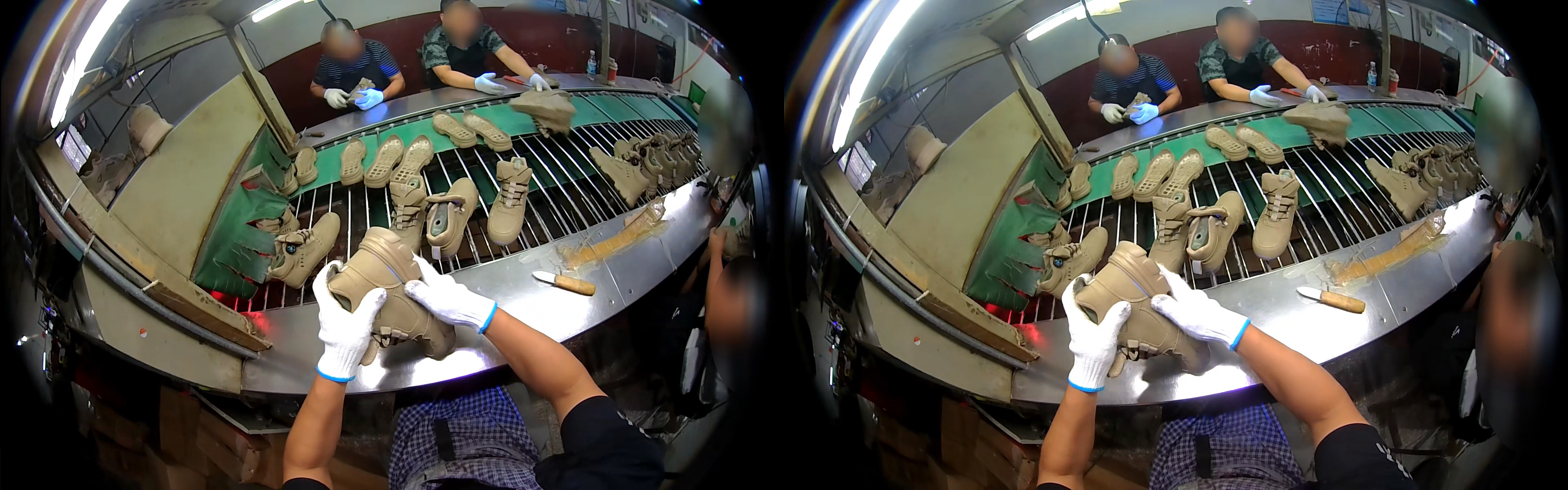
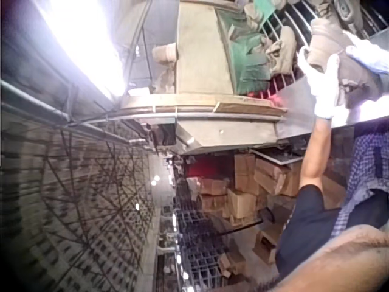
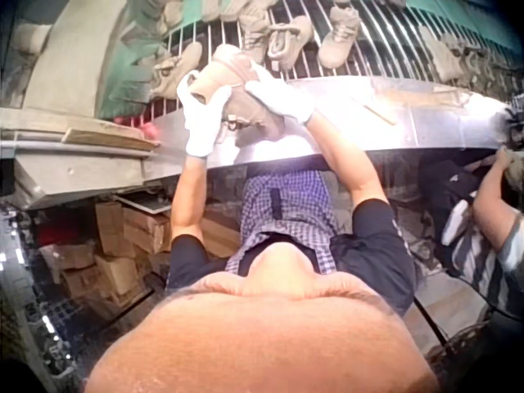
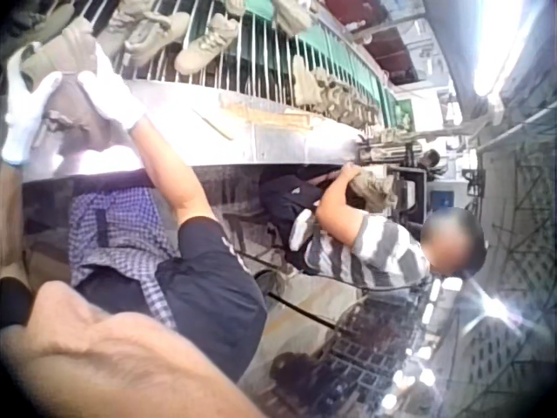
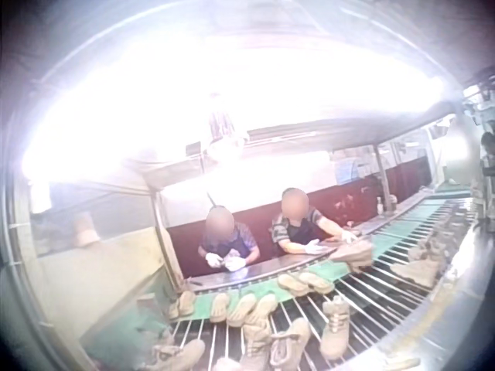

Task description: The person picks up a boot from a conveyor belt, rubs the side and sole of the boot with a white cloth, and sets it back on the belt.

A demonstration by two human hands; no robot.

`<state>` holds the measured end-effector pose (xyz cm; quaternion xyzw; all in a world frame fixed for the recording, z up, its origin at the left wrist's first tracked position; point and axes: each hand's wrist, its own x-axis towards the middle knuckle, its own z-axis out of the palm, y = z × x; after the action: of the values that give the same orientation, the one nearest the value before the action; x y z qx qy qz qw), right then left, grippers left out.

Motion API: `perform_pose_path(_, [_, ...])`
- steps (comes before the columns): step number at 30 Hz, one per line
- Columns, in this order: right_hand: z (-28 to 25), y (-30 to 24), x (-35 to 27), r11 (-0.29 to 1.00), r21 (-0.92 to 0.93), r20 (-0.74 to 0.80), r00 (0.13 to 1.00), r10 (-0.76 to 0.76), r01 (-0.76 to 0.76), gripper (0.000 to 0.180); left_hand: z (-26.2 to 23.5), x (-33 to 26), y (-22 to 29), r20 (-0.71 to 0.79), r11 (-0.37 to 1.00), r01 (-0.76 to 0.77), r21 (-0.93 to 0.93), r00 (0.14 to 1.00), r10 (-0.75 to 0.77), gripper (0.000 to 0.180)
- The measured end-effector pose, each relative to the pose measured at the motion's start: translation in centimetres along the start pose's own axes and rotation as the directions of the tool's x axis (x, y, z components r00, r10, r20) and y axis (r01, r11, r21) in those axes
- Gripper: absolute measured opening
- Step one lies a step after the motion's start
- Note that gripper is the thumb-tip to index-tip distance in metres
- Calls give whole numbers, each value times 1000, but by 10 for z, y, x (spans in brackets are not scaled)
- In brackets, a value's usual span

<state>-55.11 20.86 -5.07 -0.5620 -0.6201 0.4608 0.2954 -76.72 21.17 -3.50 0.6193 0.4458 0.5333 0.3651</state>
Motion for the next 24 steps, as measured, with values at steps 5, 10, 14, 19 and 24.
perform_pose_path(5, [12,28,-40,995,-3,32,994,-102,102,68,-9,-5,-8,-81,1000,13,-15,997,-14,85])
perform_pose_path(10, [15,89,-83,936,-138,-10,944,-329,325,59,-42,-16,-32,-158,995,68,-68,984,-78,82])
perform_pose_path(14, [-49,123,-130,841,-505,-385,822,-420,193,48,-87,-45,-37,-153,850,367,378,930,-334,75])
perform_pose_path(19, [-131,187,-166,632,-697,-572,794,-204,-340,46,-113,-72,-37,-20,377,206,903,897,-442,71])
perform_pose_path(24, [-120,188,-146,334,-750,-617,786,-43,-571,25,-46,-37,14,478,496,-552,671,832,280,64])
